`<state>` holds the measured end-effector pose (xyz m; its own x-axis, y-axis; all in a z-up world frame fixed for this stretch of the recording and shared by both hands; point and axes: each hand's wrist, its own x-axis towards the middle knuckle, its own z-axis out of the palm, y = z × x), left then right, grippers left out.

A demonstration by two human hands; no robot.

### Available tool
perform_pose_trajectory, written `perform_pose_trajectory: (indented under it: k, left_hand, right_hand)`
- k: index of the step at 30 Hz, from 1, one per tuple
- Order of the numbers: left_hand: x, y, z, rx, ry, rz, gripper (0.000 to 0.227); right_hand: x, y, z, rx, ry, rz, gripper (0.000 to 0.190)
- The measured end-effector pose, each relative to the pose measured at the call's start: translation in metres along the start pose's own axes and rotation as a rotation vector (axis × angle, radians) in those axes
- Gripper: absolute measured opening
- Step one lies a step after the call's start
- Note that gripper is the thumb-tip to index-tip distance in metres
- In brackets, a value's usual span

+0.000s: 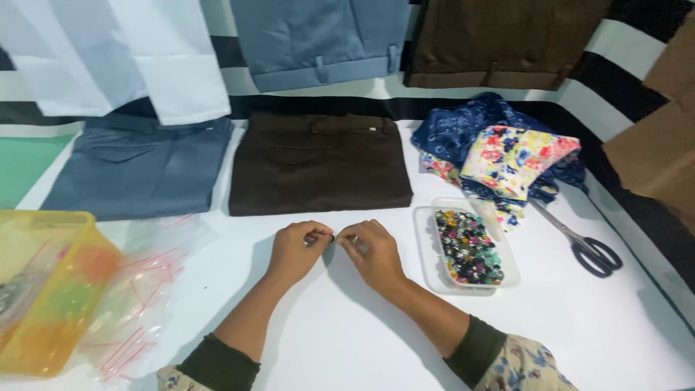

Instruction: Sorting and bagging small black buttons into plastic bags

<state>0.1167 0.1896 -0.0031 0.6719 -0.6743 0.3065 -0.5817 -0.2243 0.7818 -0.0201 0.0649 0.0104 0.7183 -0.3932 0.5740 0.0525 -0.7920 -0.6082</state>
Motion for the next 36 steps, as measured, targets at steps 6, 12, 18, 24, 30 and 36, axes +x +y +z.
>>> perform_pose_trajectory:
  k: [6,12,18,24,30,36]
  left_hand:
    - [-0.006,-0.011,-0.014,0.045,-0.008,-0.054,0.015]
    - [-0.007,-0.011,-0.009,0.155,0.014,-0.019,0.012]
    - [-0.004,-0.027,-0.003,0.178,0.037,0.020,0.011]
    - [-0.010,0.002,-0.014,0.209,0.186,0.210,0.021]
    - [-0.022,0.055,0.019,0.232,0.352,0.654,0.035]
    - [-0.006,0.083,0.070,0.133,0.295,0.712,0.025]
  right_hand:
    - [0.011,0.011,0.035,0.133,-0.105,0.343,0.005]
    - [0.013,0.010,0.031,0.044,-0.165,0.416,0.004]
    - [0.013,0.017,0.030,0.027,-0.223,0.416,0.008]
    - [0.011,-0.009,0.006,0.060,-0.192,0.392,0.013]
    - [0.016,-0.003,-0.057,0.017,0.122,0.012,0.019]
    - [0.018,0.086,-0.150,-0.269,0.156,0.087,0.020]
